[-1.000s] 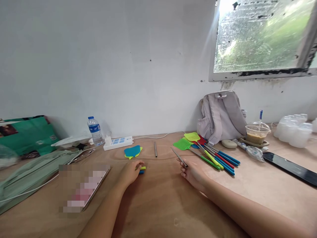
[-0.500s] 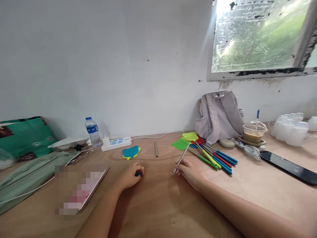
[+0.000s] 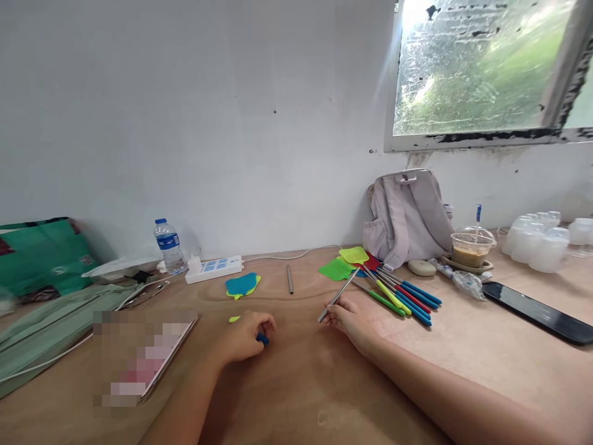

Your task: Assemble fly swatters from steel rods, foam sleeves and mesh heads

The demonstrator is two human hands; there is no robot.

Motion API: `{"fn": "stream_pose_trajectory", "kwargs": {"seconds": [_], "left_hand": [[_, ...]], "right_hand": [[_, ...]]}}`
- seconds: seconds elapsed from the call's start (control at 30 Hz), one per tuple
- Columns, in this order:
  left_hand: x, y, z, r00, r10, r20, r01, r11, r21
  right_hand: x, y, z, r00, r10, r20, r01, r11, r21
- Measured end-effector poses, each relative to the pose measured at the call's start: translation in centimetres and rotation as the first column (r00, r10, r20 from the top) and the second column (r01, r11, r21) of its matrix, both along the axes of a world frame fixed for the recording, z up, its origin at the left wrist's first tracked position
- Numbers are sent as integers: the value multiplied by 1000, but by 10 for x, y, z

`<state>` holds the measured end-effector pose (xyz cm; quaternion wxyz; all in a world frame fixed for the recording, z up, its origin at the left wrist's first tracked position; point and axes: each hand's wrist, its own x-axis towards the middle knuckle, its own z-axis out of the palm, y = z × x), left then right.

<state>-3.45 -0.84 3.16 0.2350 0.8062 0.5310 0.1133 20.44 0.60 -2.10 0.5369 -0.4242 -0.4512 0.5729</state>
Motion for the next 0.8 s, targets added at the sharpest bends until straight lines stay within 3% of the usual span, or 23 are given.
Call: {"fn": "stream_pose_trajectory", "kwargs": {"seconds": [0.1, 0.17, 0.27, 0.37, 0.47, 0.6, 0.7, 0.8], "left_hand": [[21, -9, -1, 968, -142, 205, 157, 986, -61], [37, -15, -6, 907, -193, 374, 244, 965, -93], [60, -21, -18, 736, -198, 648, 336, 937, -96], [77, -24, -26, 552, -146, 821, 330, 943, -54], [86, -24, -27, 460, -59, 886, 266, 961, -74], [90, -22, -26, 404, 7, 915, 184, 979, -89], [92, -20, -31, 370, 6, 929, 147, 987, -65], [96, -20, -36, 354, 22, 935, 118, 991, -68]], "right_hand": [[0, -4, 7, 999, -30, 38, 22, 984, 178], [0, -10, 13, 998, -38, 56, 16, 936, 351], [0, -22, 22, 996, -38, 79, -9, 855, 519], [0, -33, 28, 994, -33, 108, -41, 784, 619], [2, -41, 30, 989, -68, 132, -46, 702, 710], [5, -43, 31, 945, -162, 283, -129, 611, 781], [5, -42, 30, 866, -265, 424, -200, 592, 780], [2, -40, 29, 785, -361, 503, -206, 614, 762]]}}
